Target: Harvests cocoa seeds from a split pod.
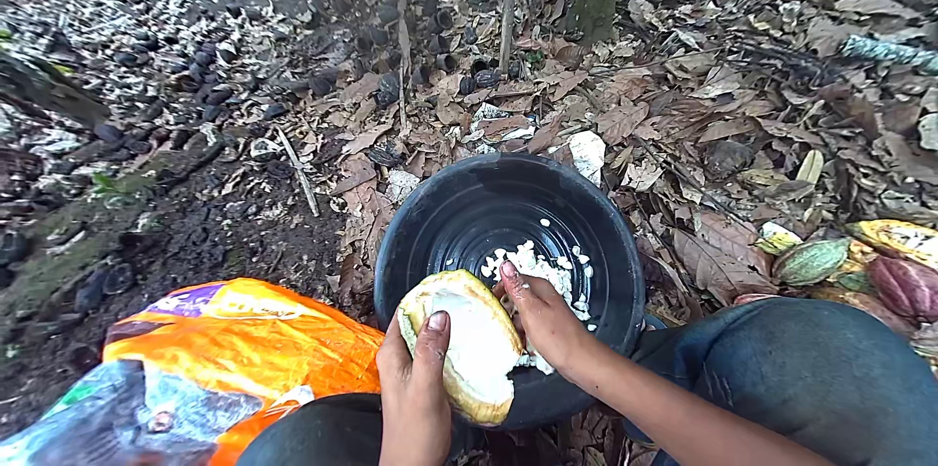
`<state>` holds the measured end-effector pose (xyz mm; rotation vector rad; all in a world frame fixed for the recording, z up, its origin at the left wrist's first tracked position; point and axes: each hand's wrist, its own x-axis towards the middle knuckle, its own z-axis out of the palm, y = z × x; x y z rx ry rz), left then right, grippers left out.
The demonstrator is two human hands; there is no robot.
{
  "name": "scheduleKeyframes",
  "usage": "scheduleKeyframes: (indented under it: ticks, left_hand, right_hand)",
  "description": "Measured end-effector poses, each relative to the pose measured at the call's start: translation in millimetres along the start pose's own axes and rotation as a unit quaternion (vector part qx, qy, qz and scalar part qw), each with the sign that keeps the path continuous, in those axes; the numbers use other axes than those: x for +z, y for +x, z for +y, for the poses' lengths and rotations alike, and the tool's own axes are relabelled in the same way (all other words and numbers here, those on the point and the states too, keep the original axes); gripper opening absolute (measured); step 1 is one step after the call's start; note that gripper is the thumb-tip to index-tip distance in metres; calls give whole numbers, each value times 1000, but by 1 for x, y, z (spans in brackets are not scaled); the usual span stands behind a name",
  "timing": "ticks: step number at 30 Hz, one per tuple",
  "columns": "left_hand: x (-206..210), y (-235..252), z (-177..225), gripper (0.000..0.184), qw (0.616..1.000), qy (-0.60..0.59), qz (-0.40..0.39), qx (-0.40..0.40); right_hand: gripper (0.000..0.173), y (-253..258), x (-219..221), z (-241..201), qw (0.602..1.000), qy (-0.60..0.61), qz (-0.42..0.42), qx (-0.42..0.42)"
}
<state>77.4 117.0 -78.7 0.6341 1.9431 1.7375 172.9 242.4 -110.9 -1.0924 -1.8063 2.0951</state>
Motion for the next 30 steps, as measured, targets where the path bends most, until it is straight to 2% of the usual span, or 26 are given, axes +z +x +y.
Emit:
scheduleKeyframes:
  ticks: [2,3,6,8,10,13,17,19,27,29,30]
  left_hand:
    - [1,0,0,43,1000,-16,2,-15]
    - [2,1,-1,43,999,-22,4,-23]
    - [7,5,-8,44,999,-29,5,-46]
    - [13,8,-15,46,997,-29,-1,-71]
    - [21,8,-19,47,992,-52,-22,-111]
    - [32,4,-15,50,972,-142,-45,-181]
    - [39,-1,-1,53,947,-234,-34,-216]
    - [41,-1,1,52,942,-252,-24,-219]
    - [45,-2,0,50,943,-220,-26,-247]
    - [25,-1,14,54,928,-324,-33,-183]
    - [7,0,26,67,891,-423,-70,-147]
  right_hand:
    - [41,1,-5,-5,998,-15,55,-16]
    - [39,0,-7,-8,995,-18,90,-35]
    - [49,-8,-16,-22,980,-2,169,-104]
    - [58,-19,-18,-32,976,-1,162,-142]
    - [60,-31,-16,-37,979,-21,111,-167]
    - [46,-38,-14,-34,973,-81,36,-211]
    - [31,-35,-22,-26,912,-138,110,-370]
    - [28,-34,-30,-26,892,-143,135,-408]
    - [24,-20,-56,-21,887,-151,220,-378]
    - [25,-18,-59,-24,884,-150,238,-373]
    - [26,-18,-59,-28,884,-151,241,-370]
